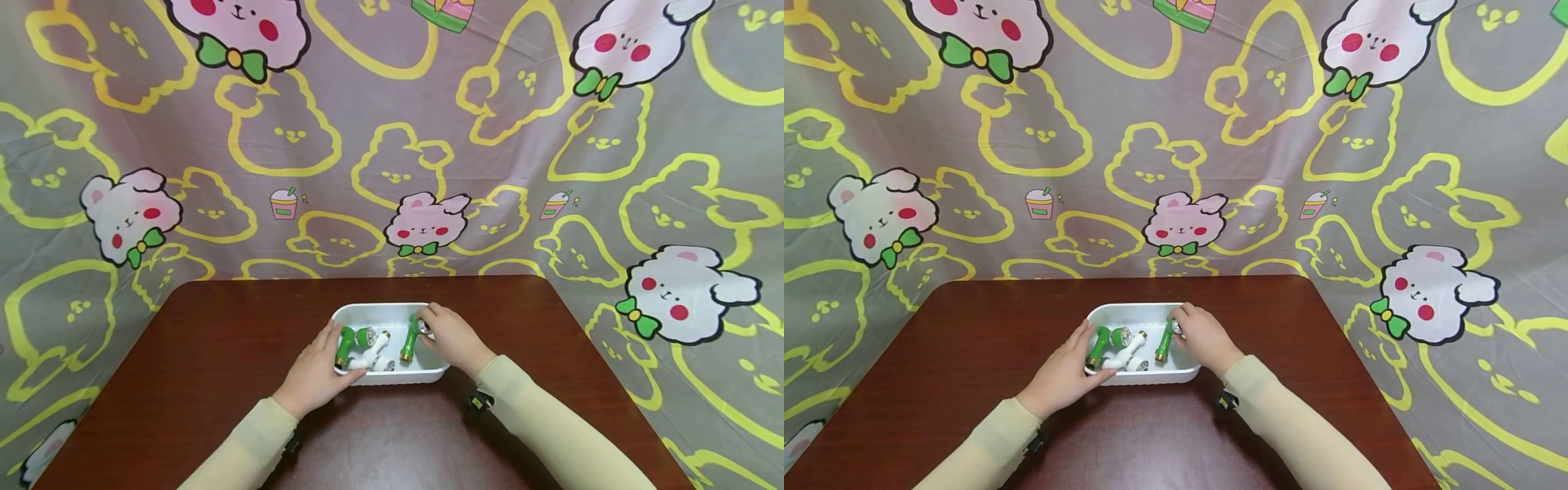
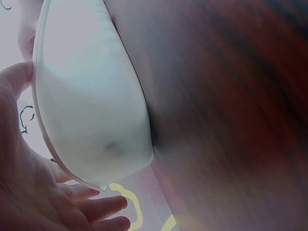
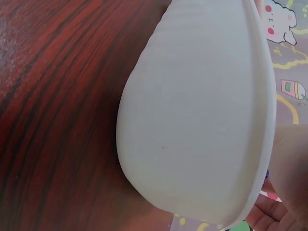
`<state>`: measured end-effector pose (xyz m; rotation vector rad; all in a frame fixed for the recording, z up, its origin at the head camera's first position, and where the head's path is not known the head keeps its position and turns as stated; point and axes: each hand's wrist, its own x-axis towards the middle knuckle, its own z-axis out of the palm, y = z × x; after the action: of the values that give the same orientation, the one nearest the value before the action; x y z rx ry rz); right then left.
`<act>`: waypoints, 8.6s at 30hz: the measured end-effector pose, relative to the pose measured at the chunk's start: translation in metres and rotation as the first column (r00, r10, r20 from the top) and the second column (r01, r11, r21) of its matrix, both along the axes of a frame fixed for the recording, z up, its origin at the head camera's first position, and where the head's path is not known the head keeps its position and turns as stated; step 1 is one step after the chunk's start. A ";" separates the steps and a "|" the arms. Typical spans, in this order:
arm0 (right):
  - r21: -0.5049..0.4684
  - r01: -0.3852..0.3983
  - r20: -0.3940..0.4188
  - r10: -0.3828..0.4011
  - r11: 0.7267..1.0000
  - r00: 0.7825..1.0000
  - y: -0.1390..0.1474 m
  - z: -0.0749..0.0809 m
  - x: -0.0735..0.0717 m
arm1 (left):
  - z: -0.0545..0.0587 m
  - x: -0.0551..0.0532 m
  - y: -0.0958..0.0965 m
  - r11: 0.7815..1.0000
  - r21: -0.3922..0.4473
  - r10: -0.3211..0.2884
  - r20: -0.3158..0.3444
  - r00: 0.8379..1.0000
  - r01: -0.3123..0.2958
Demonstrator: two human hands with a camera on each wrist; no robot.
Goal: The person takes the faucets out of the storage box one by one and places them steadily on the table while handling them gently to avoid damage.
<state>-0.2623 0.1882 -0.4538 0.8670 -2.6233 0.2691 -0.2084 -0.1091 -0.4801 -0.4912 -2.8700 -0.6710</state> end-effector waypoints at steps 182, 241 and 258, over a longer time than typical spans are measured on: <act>-0.214 0.571 0.342 -0.486 0.793 0.804 0.075 -0.038 -0.043 | -0.007 -0.001 -0.001 1.000 0.016 -0.001 0.019 1.000 0.001; -0.392 0.449 0.229 -0.388 0.803 0.893 0.041 0.008 -0.024 | -0.008 0.000 -0.002 1.000 0.026 -0.004 0.026 1.000 0.003; -0.343 0.332 0.215 -0.270 0.879 0.938 0.004 0.014 -0.008 | -0.008 0.000 0.000 1.000 0.025 -0.002 0.004 1.000 0.002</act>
<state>-0.2707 0.1920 -0.4397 0.3105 -2.6703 0.7537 -0.2081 -0.1091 -0.4885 -0.4899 -2.8617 -0.7087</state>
